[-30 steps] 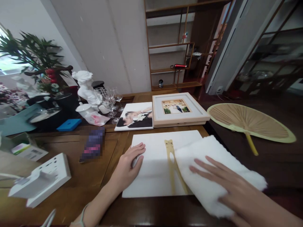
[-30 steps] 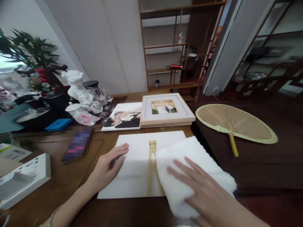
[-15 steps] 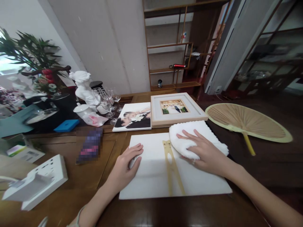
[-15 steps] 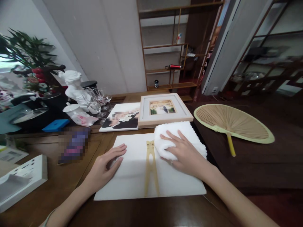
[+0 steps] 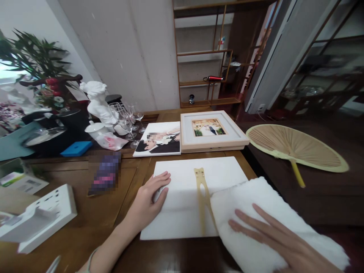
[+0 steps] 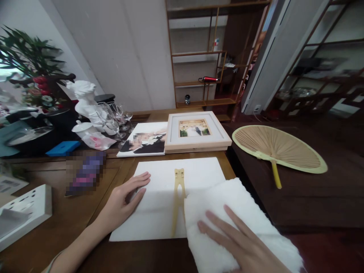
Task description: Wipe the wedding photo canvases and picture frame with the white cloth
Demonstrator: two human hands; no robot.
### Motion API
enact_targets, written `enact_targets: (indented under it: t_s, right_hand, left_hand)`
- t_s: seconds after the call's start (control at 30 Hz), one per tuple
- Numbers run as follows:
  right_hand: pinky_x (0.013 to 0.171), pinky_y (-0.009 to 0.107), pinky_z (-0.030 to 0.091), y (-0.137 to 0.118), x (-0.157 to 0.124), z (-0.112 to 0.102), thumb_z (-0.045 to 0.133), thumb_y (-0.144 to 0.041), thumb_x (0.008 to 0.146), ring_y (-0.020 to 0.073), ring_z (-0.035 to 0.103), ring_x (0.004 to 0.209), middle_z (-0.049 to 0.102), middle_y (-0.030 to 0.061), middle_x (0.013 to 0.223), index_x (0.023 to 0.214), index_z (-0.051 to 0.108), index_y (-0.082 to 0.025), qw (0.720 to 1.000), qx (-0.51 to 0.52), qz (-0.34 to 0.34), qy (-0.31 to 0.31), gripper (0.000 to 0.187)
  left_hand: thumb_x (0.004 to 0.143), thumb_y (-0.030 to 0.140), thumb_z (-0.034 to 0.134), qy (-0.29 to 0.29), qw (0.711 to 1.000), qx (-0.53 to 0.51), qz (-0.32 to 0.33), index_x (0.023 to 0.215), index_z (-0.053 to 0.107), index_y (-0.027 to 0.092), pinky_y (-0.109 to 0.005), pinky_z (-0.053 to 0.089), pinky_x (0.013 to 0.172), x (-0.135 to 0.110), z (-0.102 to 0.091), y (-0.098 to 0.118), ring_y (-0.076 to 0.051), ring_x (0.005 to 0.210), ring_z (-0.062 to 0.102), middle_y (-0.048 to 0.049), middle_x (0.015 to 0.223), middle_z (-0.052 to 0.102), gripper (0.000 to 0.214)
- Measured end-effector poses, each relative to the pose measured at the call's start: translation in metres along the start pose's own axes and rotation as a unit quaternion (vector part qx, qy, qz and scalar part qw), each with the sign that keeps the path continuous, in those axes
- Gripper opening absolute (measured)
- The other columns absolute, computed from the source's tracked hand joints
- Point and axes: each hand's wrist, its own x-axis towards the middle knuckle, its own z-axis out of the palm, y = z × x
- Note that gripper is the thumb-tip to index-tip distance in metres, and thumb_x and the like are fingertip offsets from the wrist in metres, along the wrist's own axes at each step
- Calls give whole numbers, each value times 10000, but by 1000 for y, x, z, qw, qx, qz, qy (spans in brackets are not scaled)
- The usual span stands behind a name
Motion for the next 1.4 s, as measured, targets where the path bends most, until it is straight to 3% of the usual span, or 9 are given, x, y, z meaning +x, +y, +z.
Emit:
enact_targets:
  t_s: [0.07, 0.23, 0.37, 0.53, 0.77, 0.93, 1.03, 1.2, 1.4]
  right_hand:
    - [1080, 452, 237, 2, -2, -3, 502, -110, 681, 253, 362, 1250, 489, -93, 1290, 507, 546, -255, 1000, 17, 18, -7, 231]
    - [1024, 473, 336, 21, 20, -17, 479, -95, 611, 290, 314, 1272, 410, 37, 1366, 732, 611, -214, 997, -3, 76, -18, 216]
    - [992, 499, 356, 54, 55, -18, 439, -123, 742, 300, 338, 1259, 497, 86, 1299, 881, 632, -191, 994, -19, 101, -24, 247]
    - [921, 519, 409, 80, 77, -11, 419, -210, 849, 338, 286, 1276, 526, 62, 1276, 1060, 616, -228, 987, -31, 153, -28, 290]
    - [961, 472, 410, 37, 24, -5, 494, -130, 670, 304, 256, 1296, 393, 21, 1385, 933, 628, -241, 994, -24, 105, -3, 315]
    - [1032, 444, 338, 9, -11, -2, 525, -190, 721, 270, 421, 1211, 444, -43, 1342, 738, 612, -277, 999, 17, 3, 40, 124]
    - [1004, 422, 382, 10, -12, -6, 500, -210, 746, 267, 409, 1222, 439, -23, 1350, 857, 635, -276, 998, 21, 42, 28, 187]
    - [871, 423, 483, 39, 28, -14, 453, -214, 784, 305, 397, 1226, 513, 41, 1292, 1055, 619, -250, 984, 4, 176, -32, 319]
    - [866, 492, 447, 77, 85, -10, 397, -271, 854, 345, 379, 1232, 604, 106, 1160, 986, 631, -195, 978, -35, 205, -24, 279]
  left_hand:
    - [822, 203, 514, 1, 1000, 0, -3, 1072, 624, 204, -453, 333, 1053, -1, 0, 0, -230, 1174, 511, -77, 1191, 611, 273]
    - [824, 199, 509, -3, 1000, 0, -5, 1056, 626, 199, -455, 335, 1050, 0, -1, 0, -227, 1176, 509, -82, 1188, 612, 260]
    - [820, 186, 513, 0, 1000, -4, 4, 1040, 627, 198, -457, 344, 1043, 1, -1, 1, -226, 1169, 516, -85, 1168, 624, 249]
    - [814, 185, 516, 9, 1000, -7, 9, 1029, 629, 196, -465, 356, 1031, 1, -1, 3, -235, 1153, 530, -89, 1145, 637, 243]
    - [824, 188, 504, 1, 1000, -9, 3, 1038, 624, 207, -476, 335, 1041, 0, -2, 3, -232, 1168, 517, -83, 1165, 627, 246]
    - [830, 201, 497, -5, 1000, -3, -3, 1053, 617, 197, -466, 319, 1054, 0, -1, 2, -226, 1184, 502, -91, 1185, 613, 253]
    - [834, 204, 490, -11, 1000, 0, -7, 1055, 616, 197, -473, 321, 1052, 0, 0, 1, -227, 1188, 498, -93, 1193, 607, 254]
    - [833, 197, 489, -4, 1000, -2, 5, 1063, 614, 205, -485, 324, 1047, 0, -1, 1, -238, 1179, 506, -90, 1177, 618, 262]
    - [828, 192, 497, -4, 1000, -2, 4, 1048, 619, 205, -482, 332, 1043, 1, -2, 4, -233, 1166, 519, -86, 1160, 629, 252]
